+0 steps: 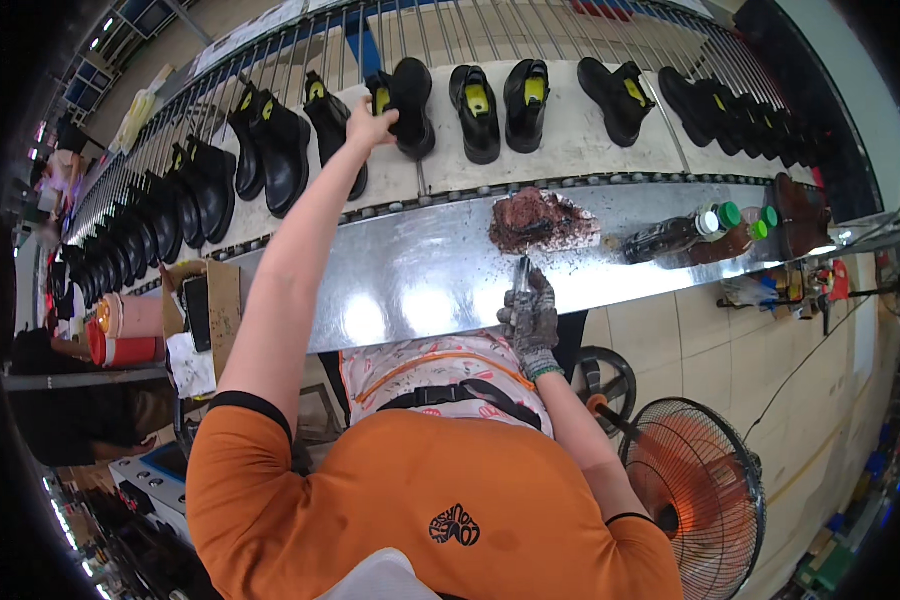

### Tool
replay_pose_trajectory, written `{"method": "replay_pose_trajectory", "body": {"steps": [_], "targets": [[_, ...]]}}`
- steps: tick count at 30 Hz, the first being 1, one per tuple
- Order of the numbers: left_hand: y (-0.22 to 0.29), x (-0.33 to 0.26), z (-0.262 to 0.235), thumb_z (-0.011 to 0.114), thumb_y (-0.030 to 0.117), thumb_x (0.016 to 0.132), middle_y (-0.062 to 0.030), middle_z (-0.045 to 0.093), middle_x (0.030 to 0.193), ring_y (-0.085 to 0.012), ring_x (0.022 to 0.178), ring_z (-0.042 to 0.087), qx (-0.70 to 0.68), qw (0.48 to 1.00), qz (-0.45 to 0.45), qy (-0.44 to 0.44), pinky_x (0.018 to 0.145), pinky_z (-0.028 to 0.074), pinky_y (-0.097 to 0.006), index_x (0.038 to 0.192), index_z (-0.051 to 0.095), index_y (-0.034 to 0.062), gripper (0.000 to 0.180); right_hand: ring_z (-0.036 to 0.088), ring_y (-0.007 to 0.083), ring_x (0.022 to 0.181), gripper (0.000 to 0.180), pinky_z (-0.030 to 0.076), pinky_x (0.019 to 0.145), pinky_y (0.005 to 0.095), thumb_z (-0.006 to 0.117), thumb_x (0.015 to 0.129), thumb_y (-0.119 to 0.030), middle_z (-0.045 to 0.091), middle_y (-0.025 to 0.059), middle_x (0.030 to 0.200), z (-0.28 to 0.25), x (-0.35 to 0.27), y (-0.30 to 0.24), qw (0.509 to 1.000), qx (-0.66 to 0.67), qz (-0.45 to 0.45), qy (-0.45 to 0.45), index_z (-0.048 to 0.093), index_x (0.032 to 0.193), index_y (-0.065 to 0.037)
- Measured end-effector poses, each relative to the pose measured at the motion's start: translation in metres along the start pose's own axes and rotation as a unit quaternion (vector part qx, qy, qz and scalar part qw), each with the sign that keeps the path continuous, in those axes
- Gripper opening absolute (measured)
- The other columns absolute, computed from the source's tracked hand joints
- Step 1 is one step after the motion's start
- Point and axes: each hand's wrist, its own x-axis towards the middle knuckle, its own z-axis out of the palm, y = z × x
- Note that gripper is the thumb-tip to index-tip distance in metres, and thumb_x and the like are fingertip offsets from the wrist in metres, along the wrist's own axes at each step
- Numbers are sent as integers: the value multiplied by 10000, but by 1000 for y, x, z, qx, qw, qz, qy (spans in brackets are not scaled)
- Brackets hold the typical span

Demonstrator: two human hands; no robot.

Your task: The person applies liquid to the edges of boots using an applicator tool, places each boot back onto the conveyor rack, and refills the applicator tool with liquid from a bottle.

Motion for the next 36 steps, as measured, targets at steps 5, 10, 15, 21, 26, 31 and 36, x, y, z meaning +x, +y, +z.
{"method": "replay_pose_trajectory", "body": {"steps": [5, 10, 15, 21, 26, 31, 36], "targets": [[-14, 12, -10, 711, 255, 702, -169, 631, 1015, -288, 963, 620, 186, 975, 117, 27, 818, 497, -362, 1298, 439, 76, 679, 556, 218, 489, 257, 422, 346, 320, 474, 915, -354, 575, 91, 696, -6, 6, 8, 992, -82, -72, 61, 494, 1151, -254], [146, -133, -102, 605, 207, 872, -43, 614, 779, -132, 658, 605, -187, 924, 296, -157, 589, 484, -238, 1047, 624, 25, 253, 496, 170, 429, 352, 410, 384, 289, 431, 921, -405, 538, 27, 623, -13, 11, -5, 995, -7, 35, 92, 393, 1250, -285], [126, -349, -227, 521, 232, 858, -68, 580, 670, -139, 595, 586, -189, 795, 496, -294, 519, 447, -240, 876, 628, -3, 260, 486, 158, 431, 420, 420, 393, 289, 372, 943, -395, 533, 34, 649, 16, 13, 8, 987, -146, -38, 45, 333, 1339, -259], [171, -385, -243, 403, 327, 812, -143, 594, 571, -182, 446, 563, 54, 335, 816, -468, 343, 381, -239, 656, 630, -56, 472, 484, 80, 507, 580, 431, 456, 226, 516, 832, 15, 538, 7, 723, -6, 16, 11, 965, -225, -98, 98, 319, 1364, -106], [171, -377, -232, 560, 135, 697, -119, 587, 563, -172, 460, 560, -16, 269, 852, -450, 365, 386, -226, 637, 616, -50, 203, 527, 91, 551, 579, 436, 500, 244, 563, 845, -89, 549, 15, 724, 11, -2, 10, 900, -384, -164, 126, 319, 1370, -98], [171, -375, -228, 523, 207, 798, -112, 593, 636, -202, 542, 587, -119, 246, 790, -549, 421, 436, -266, 728, 566, -8, 231, 514, 147, 495, 614, 387, 370, 258, 535, 846, -47, 537, 57, 756, -15, 12, 12, 919, -347, -161, 95, 275, 1364, -248], [164, -370, -220, 487, 279, 899, -105, 599, 709, -233, 624, 614, -202, 243, 711, -628, 477, 486, -307, 819, 517, 33, 260, 510, 80, 537, 560, 401, 437, 232, 536, 866, -67, 545, 14, 731, 14, -8, 6, 918, -352, -133, 124, 306, 1373, -129]]}}
